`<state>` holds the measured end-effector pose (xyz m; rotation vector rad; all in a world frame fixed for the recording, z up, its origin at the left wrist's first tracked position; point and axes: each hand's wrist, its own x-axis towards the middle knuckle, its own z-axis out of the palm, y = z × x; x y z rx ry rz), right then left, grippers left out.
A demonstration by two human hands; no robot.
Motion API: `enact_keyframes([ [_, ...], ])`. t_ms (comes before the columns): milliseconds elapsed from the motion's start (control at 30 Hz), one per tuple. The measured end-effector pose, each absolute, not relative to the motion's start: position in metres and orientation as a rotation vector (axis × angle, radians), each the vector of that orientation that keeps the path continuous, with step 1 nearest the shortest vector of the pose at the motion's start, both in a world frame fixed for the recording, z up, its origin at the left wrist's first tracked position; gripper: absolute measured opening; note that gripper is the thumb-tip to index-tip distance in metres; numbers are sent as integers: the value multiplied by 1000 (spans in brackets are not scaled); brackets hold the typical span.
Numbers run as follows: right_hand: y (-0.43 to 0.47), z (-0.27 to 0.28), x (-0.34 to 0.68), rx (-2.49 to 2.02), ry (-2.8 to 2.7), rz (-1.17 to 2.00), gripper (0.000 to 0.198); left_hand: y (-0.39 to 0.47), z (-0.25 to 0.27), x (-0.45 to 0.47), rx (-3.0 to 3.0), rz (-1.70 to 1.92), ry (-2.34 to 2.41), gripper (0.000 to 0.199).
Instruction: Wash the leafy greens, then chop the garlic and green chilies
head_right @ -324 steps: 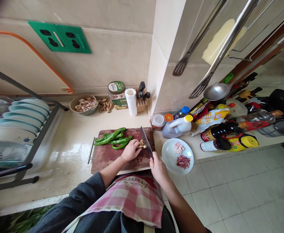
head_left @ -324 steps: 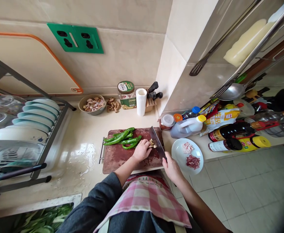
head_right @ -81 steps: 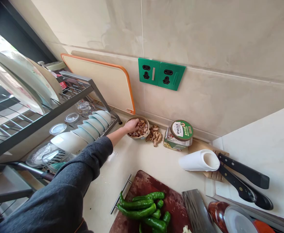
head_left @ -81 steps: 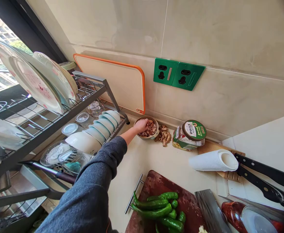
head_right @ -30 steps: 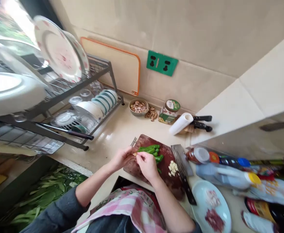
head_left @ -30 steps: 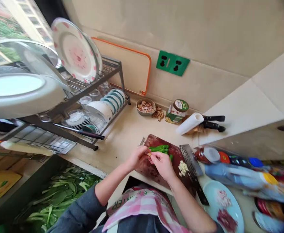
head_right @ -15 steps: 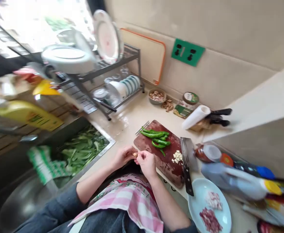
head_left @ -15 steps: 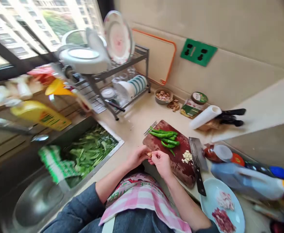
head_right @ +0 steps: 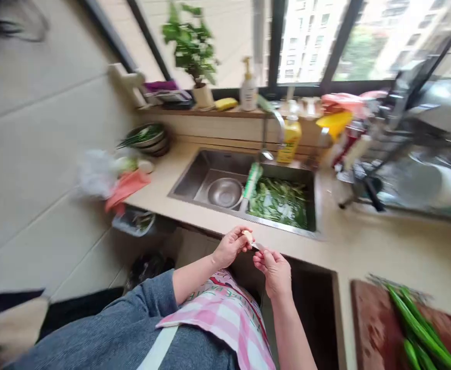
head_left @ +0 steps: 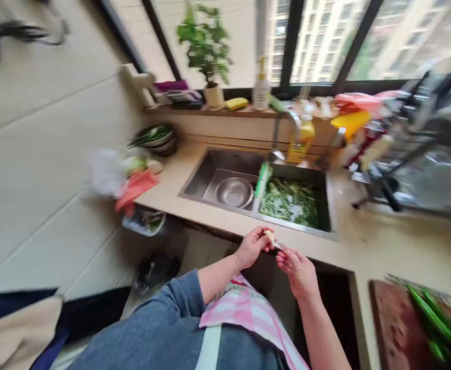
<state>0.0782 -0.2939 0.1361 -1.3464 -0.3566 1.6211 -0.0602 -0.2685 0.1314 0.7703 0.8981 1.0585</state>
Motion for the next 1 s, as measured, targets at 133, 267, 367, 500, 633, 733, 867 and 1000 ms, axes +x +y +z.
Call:
enact_keyframes([
  [133,-259,139,-16,-1313,-710,1804,39,-269,128,-161,781,1230,1032,39],
  [267,-233,140,-139,-1153,-1061,1991,41,-279,119,-275,979,1273,1397,36],
  [367,-215,134,-235,-975,-1319,2040,40,-283,115,-363,1152,1283,1610,35],
  [500,-198,124,-342,-796,-1707,1966,33,-287,116,-461,1392,1258,1828,35],
  [633,-188,115,-403,-738,-1982,1936,29,-294,120,-518,1468,1102,1947,39],
  [733,-184,109,-424,-662,-2189,1824,26,-298,119,-535,1468,1024,2016,38],
  [867,-185,103,-440,-661,-2411,1433,22,-303,113,-540,1414,992,2128,36],
  [1000,-190,97,-452,-686,-2406,1400,20,-309,109,-541,1291,1079,2159,32],
])
